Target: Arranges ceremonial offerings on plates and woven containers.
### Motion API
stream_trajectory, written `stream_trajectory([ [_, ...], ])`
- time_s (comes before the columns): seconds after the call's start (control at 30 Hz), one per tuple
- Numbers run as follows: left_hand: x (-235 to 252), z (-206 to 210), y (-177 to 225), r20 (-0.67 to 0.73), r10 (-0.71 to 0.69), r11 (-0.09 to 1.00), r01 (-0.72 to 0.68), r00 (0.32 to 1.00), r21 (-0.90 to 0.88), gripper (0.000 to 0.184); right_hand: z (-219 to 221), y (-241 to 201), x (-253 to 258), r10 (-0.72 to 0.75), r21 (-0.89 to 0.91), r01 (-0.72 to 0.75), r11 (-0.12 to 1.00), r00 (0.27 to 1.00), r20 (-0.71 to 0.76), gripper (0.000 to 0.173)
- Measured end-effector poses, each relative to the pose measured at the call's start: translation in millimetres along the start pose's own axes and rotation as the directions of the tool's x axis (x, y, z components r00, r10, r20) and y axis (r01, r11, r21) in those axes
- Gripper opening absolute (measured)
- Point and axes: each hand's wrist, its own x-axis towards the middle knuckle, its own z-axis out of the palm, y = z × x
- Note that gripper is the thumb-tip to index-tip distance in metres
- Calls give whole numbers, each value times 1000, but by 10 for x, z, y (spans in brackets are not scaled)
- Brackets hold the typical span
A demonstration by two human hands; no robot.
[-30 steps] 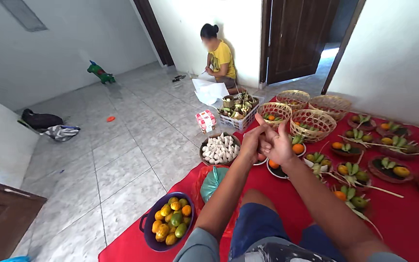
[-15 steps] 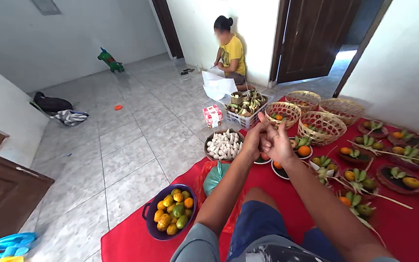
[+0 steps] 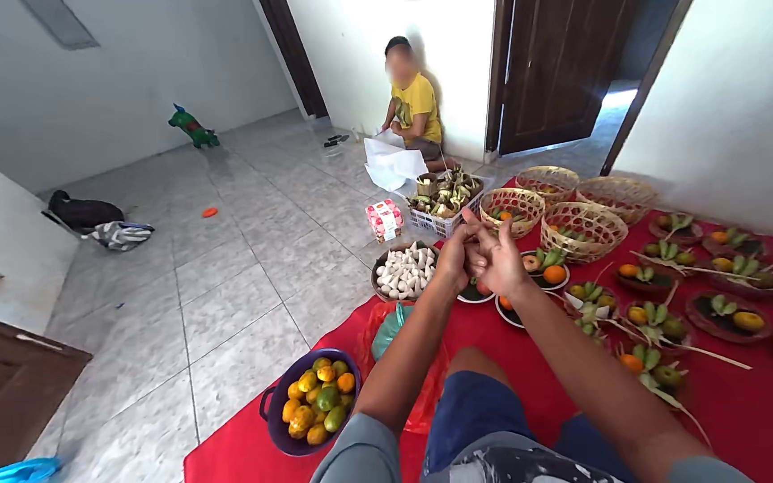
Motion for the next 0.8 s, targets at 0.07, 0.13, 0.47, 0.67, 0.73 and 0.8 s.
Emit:
stream_trajectory([
  [0.07, 2, 9, 0, -1, 8, 1000, -8, 1000, 11, 31, -9, -1, 1, -10, 5, 10, 1000, 1000, 6, 82],
  [0.13, 0, 13, 0, -1, 17, 999, -17, 1000, 35, 32, -17, -8, 4, -10, 12, 9, 1000, 1000, 9, 83],
  [0.47, 49, 34, 57, -74, -44, 997, 49, 996, 65, 34, -34, -87, 33, -22, -6, 22, 1000, 1000, 21, 87],
  [0.67, -4, 111, 95, -45, -14, 998, 16, 999, 60, 38, -40, -121, 38, -31, 22, 31, 999, 999, 15, 86],
  [0.73, 2, 126, 82, -31, 14, 999, -12, 999, 39, 38, -59, -103, 38, -21, 39, 21, 999, 1000, 9, 86],
  [0.8, 23, 136, 45, -43, 9, 999, -8, 999, 38, 37, -90, -64, 22, -3, 39, 3, 999, 1000, -4, 84],
])
